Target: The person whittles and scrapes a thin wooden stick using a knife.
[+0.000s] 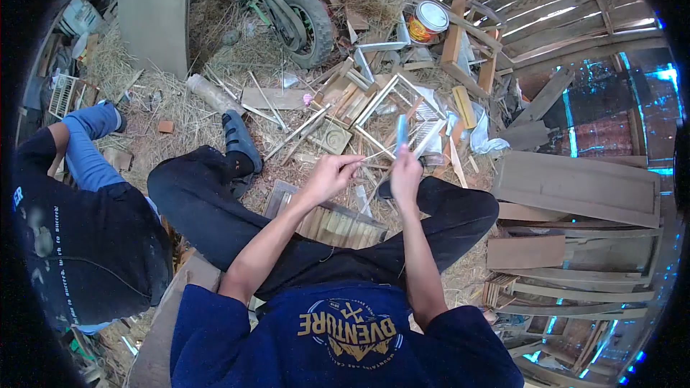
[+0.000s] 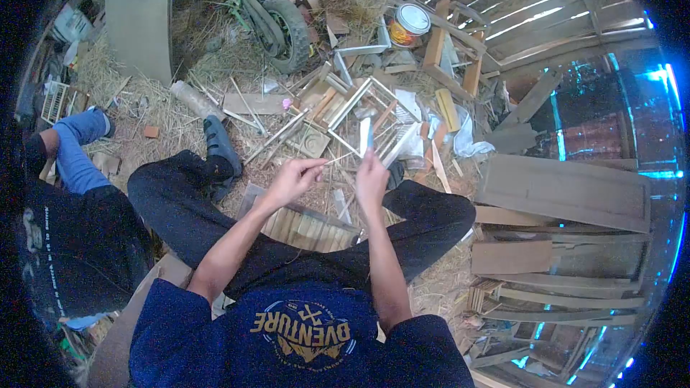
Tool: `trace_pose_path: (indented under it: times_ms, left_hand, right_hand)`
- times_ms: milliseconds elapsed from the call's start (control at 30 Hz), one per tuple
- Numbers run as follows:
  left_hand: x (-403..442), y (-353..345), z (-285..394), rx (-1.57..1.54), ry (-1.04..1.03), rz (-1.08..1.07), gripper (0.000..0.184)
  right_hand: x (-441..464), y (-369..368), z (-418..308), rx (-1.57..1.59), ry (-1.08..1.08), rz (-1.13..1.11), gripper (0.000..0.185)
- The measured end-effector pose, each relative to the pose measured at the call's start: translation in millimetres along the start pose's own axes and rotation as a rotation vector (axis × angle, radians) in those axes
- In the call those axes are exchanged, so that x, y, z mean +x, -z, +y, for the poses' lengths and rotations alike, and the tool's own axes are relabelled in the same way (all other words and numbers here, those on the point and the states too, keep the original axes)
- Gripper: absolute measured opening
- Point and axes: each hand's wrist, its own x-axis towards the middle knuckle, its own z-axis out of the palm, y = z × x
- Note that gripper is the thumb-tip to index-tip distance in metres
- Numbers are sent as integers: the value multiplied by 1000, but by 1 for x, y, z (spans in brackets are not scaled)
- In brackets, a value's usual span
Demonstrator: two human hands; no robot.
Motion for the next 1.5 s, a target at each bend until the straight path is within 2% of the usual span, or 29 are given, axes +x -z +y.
trace_pose_path:
  times_ms: [33, 67, 167, 233, 300, 333, 433, 467, 567, 600, 700, 733, 867, 1000, 1100, 1133, 1233, 1267, 1367, 1500]
  left_hand:
    - [-2, -1, 6, 0, -14, -5, 28]
    - [-1, -4, 2, 15, -38, -5, 27]
    - [-2, -3, -4, -24, 57, 15, 28]
    - [1, -3, -5, -45, 36, 13, 28]
    - [-2, -6, -4, -51, -5, 25, 28]
    - [-4, -6, -5, -41, 8, 15, 27]
    - [-2, -6, -6, -36, 11, 4, 27]
    - [-2, -7, -12, -51, -3, 23, 27]
    - [2, -11, -8, -98, -41, 41, 27]
    - [0, -12, -7, -114, -48, 33, 27]
    - [-2, -13, -12, -247, 110, -10, 27]
    - [-1, -12, -13, -237, 127, -3, 26]
    - [1, -13, -13, -236, 64, 1, 26]
    - [2, -15, -24, -316, 62, -8, 27]
    - [5, -17, -24, -358, 95, -48, 29]
    - [4, -16, -20, -359, 115, -72, 30]
    - [0, -21, -23, -464, 100, -66, 30]
    - [1, -20, -24, -438, 116, -78, 31]
    - [3, -13, -23, -406, 138, -92, 32]
    - [-1, -13, -10, -430, 130, -95, 33]
  right_hand:
    - [4, 1, 2, 71, -29, 51, 55]
    - [0, -1, 5, 31, 24, 20, 55]
    - [-16, -14, 8, -11, 231, -74, 58]
    - [-15, -10, -1, -8, 190, -73, 58]
    - [0, -1, -2, 21, -45, -67, 57]
    - [2, -2, -6, 37, -39, -29, 56]
    - [-14, -15, -9, 3, 179, -66, 57]
    - [-16, -23, -3, -23, 398, 52, 57]
    - [-11, -4, -15, 13, 35, -67, 57]
    - [-5, -6, -10, -3, -22, -22, 58]
    - [-21, -25, -2, 30, 219, 2, 59]
    - [-28, -25, -3, -53, 257, -72, 59]
    - [-11, -17, -4, 101, -23, -56, 54]
    - [-23, -25, -13, 12, 228, -50, 53]
    - [-17, -13, -18, -48, 91, -109, 53]
    - [-13, -9, -19, 41, -28, -87, 54]
    - [-16, -18, -14, -19, 59, -52, 55]
    - [-21, -18, -13, -12, 182, -79, 57]
    - [-18, -13, -13, -77, 229, -46, 56]
    - [-8, -12, -13, -41, 3, -76, 56]
